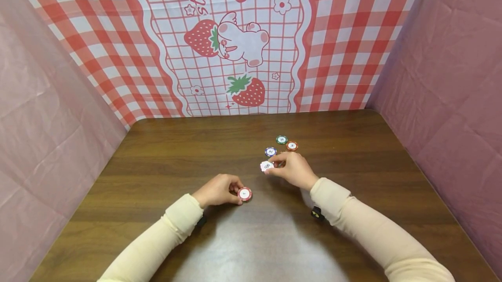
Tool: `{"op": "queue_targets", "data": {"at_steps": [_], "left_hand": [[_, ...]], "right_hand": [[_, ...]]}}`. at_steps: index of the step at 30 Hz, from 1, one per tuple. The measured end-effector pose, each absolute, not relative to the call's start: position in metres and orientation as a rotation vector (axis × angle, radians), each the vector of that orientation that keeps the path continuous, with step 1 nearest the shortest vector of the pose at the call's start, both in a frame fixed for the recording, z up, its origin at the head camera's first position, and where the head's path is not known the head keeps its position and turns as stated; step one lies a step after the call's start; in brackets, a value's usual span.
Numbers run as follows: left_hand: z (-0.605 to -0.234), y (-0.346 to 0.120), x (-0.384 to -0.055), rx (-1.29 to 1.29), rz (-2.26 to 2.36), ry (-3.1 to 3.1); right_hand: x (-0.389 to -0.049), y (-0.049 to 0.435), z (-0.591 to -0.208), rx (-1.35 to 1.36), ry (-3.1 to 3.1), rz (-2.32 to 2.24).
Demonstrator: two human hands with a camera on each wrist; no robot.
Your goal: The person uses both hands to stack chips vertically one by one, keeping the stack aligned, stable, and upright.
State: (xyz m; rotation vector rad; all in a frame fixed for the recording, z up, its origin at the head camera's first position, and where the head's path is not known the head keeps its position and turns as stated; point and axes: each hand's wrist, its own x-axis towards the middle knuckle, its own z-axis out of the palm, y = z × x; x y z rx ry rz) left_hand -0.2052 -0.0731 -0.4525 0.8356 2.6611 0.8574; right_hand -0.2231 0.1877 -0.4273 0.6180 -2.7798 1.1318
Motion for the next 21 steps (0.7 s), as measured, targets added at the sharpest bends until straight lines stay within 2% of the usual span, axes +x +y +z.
{"op": "queue_targets", "data": {"at_steps": [13, 21], "left_hand": [[-0.451, -0.073, -0.205, 0.828, 0.843, 2.658], [-0.452, -0.073, -0.206, 0.834, 0.833, 2.658]], "right_hand": [[-0.207, 0.168, -0.435, 0.811, -2.796, 1.158], [-0.201, 0.159, -0.441, 0.842, -2.823, 1.163]]}}
